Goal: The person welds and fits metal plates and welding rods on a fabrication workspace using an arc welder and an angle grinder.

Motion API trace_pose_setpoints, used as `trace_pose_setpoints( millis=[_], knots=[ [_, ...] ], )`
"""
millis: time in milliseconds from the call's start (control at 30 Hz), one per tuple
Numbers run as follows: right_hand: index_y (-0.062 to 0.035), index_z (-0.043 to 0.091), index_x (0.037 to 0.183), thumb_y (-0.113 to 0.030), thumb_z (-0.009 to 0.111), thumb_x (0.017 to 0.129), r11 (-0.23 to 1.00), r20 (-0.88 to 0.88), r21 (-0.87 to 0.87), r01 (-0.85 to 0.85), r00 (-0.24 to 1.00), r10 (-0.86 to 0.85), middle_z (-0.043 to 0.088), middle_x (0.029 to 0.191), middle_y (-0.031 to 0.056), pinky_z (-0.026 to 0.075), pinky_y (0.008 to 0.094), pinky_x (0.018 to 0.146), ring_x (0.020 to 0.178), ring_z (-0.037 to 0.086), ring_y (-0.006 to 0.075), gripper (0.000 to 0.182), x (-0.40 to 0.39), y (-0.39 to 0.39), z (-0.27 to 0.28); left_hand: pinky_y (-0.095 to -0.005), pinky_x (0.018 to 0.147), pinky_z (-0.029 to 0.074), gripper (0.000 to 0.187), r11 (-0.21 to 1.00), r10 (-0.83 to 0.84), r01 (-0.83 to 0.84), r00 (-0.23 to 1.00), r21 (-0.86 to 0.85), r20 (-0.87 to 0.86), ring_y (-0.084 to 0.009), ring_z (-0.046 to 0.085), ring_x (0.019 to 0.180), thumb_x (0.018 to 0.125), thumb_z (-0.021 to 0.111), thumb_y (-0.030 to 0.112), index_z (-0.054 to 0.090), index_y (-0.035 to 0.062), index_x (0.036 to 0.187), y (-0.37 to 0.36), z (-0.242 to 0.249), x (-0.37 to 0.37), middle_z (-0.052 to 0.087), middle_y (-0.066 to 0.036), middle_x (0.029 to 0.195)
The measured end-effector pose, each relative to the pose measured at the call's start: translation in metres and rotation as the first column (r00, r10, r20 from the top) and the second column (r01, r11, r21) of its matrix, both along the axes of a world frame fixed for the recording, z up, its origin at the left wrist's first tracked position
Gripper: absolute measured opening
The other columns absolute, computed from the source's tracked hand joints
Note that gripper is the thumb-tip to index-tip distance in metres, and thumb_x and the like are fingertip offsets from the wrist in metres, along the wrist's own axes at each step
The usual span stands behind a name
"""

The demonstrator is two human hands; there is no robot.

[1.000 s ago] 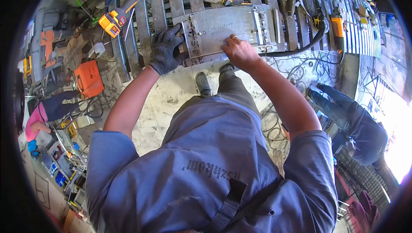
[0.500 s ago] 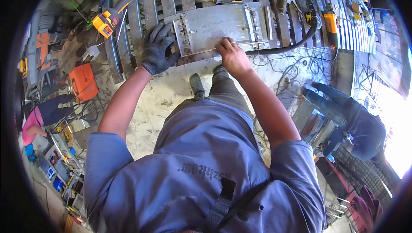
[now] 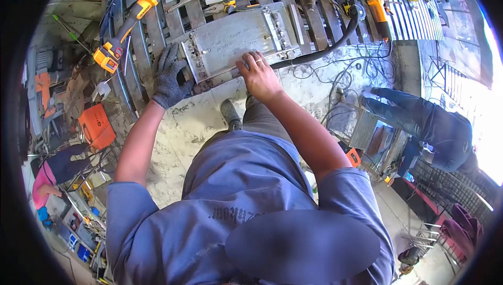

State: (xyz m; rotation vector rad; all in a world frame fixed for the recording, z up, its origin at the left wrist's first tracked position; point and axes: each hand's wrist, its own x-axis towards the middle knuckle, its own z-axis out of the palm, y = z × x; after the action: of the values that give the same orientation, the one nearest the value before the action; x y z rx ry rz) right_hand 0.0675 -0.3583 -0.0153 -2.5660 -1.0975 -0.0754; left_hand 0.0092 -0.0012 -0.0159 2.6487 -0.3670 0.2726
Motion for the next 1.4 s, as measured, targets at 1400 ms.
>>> trace_pose_setpoints(
  millis=[1400],
  knots=[
    [0.0003, 0.060, 0.151, -0.025, 0.091, 0.085, 0.945, -0.224, 0.141, 0.295, 0.939, -0.260, 0.063, 0.147, 0.0326, 0.053, 0.0519, 0.119, 0.142, 0.061, 0.0483, 0.077, 0.583, -0.170, 0.179, -0.0624, 0.133, 0.031, 0.060, 0.497, 0.868, -0.855, 0.489, 0.148, -0.090, -0.0509, 0.032, 0.165, 0.097, 0.080, 0.023, 0.063, 0.0004, 0.150, -0.235, 0.060, -0.093, 0.042, -0.027, 0.177]
  ],
)
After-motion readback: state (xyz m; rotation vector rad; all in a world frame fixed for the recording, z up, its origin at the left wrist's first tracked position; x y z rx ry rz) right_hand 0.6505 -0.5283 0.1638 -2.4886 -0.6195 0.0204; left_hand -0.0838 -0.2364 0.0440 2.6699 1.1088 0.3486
